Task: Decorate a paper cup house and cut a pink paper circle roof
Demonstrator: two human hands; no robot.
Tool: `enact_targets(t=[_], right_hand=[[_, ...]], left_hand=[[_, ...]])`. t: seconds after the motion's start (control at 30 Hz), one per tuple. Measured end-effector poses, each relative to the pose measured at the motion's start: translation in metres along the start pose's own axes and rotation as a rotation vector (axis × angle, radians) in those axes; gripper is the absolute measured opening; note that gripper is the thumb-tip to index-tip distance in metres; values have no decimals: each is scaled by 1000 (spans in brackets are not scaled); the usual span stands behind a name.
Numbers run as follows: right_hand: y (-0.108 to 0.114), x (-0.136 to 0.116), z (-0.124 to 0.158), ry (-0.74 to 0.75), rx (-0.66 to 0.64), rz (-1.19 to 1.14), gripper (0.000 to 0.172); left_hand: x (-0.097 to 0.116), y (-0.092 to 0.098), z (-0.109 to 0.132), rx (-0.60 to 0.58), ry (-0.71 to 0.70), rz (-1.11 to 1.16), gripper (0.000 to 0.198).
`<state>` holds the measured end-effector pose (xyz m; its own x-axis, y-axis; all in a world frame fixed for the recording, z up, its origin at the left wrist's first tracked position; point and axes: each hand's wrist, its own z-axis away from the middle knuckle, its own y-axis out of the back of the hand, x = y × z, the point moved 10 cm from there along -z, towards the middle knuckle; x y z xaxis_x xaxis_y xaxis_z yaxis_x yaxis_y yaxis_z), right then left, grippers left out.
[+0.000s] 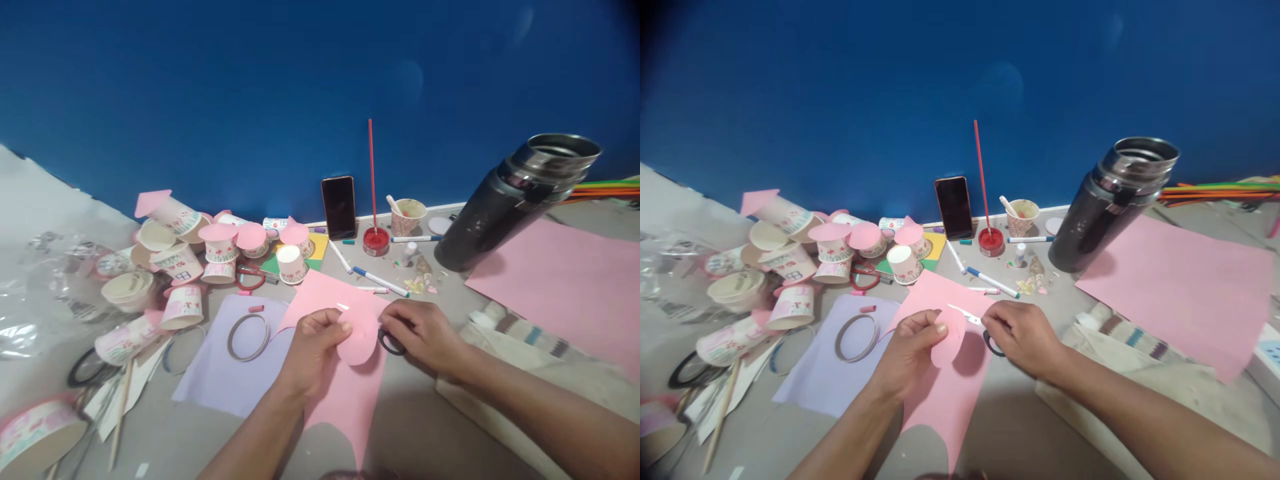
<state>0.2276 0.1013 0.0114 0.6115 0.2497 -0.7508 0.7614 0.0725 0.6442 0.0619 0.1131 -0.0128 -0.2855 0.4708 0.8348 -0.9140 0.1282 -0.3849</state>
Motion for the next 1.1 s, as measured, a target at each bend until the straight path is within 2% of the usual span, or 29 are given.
enact_targets(t=[0.13,0.23,0.33,0.4,0.5,0.6,0.67,0.77,0.9,1.1], right_hand=[[-6,-10,2,35,-176,271,19],[-6,-10,3,-15,-254,424,14],[-6,-6,2,-78,-314,463,14],[6,-8,-1,-92,-290,412,16],[40,-19,-3,-108,-189,249,20],[75,-31,-6,-126,-59,33,24],[85,-35,-10,-146,2,-76,27],[65,-36,-19,-162,-62,-225,33],[29,-28,-29,-233,-145,-350,30],[18,-17,-35,-312,-101,-414,22]], left_hand=[[0,-17,4,-118,-31,-59,29],[2,-14,3,-113,-110,-146,25],[2,-9,-1,-100,-148,-179,25],[1,-8,-4,-98,-152,-192,26],[7,-4,-5,-47,-145,-167,29],[22,3,-2,43,-160,-219,28],[36,2,1,62,-213,-302,28],[50,-2,5,66,-285,-393,25],[52,-2,7,71,-356,-451,18],[47,-10,7,12,-440,-592,13]])
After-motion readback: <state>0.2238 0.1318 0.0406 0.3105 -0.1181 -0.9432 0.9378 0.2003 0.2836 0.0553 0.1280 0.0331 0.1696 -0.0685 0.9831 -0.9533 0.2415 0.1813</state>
